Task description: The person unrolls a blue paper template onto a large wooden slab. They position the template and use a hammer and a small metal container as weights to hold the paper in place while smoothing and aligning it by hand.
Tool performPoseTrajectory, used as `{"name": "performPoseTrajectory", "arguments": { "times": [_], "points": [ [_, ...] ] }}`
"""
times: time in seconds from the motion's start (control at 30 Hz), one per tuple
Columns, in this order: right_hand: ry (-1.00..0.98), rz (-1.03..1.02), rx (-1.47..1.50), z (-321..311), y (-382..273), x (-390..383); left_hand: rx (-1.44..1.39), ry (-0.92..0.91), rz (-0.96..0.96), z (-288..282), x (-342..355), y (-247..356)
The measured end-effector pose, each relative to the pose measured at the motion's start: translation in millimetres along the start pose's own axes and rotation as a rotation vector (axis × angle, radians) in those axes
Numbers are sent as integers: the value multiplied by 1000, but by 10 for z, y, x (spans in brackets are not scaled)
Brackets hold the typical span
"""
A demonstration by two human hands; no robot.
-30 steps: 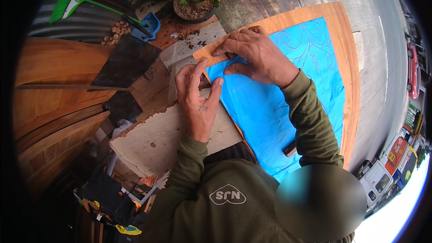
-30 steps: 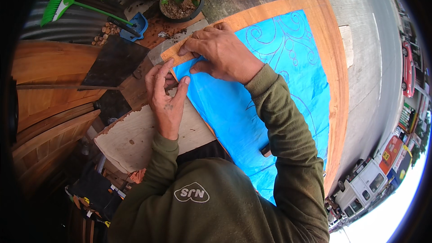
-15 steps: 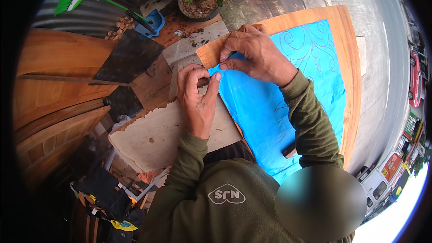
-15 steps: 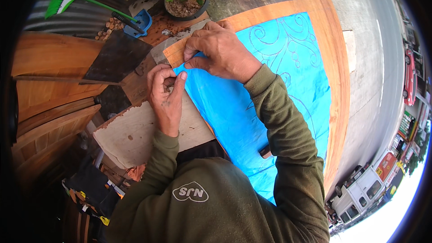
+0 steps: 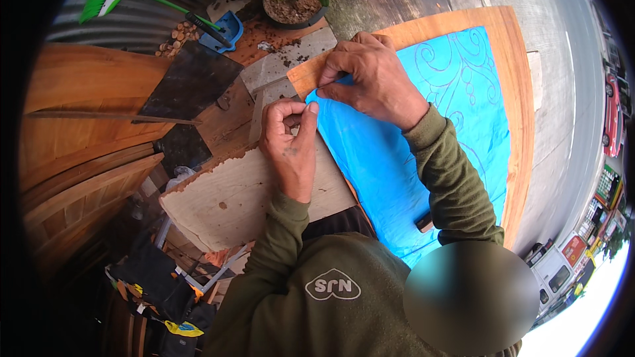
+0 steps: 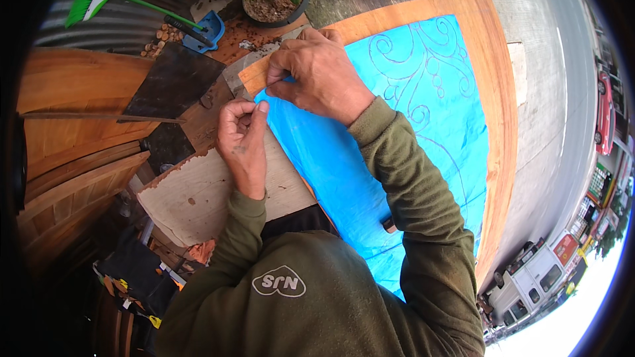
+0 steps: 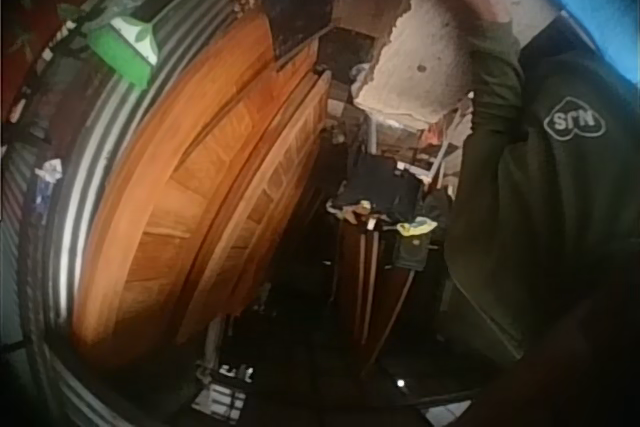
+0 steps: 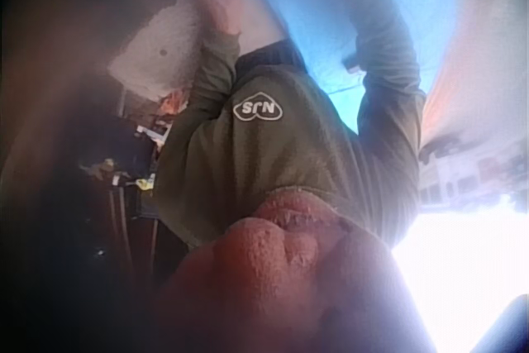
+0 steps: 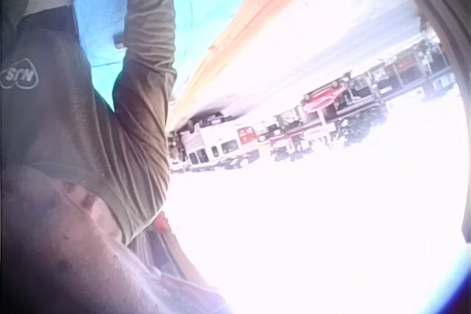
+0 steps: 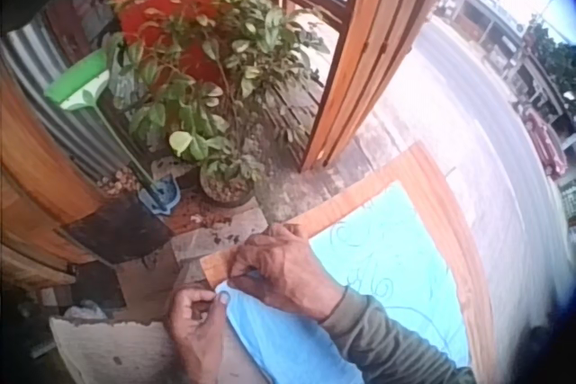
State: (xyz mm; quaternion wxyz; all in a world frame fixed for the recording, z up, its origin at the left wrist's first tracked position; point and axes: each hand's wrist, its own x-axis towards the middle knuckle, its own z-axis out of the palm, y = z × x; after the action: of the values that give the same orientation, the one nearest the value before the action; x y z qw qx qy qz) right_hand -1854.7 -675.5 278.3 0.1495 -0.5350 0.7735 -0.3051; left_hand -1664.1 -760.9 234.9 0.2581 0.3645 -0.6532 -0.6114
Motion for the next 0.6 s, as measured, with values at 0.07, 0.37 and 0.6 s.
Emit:
{"name": "performPoseTrajectory", "arguments": {
  "times": [0.07, 0.37, 0.6],
  "points": [
    [57, 1, 69, 22, 7, 13, -9, -3, -27, -2, 2, 23],
    [23, -3, 43, -10, 6, -1, -44, -13, -81, -8, 13, 84],
    [51, 31, 98, 42, 23, 14, -49, -42, -76, -39, 28, 95]
  ]
}}
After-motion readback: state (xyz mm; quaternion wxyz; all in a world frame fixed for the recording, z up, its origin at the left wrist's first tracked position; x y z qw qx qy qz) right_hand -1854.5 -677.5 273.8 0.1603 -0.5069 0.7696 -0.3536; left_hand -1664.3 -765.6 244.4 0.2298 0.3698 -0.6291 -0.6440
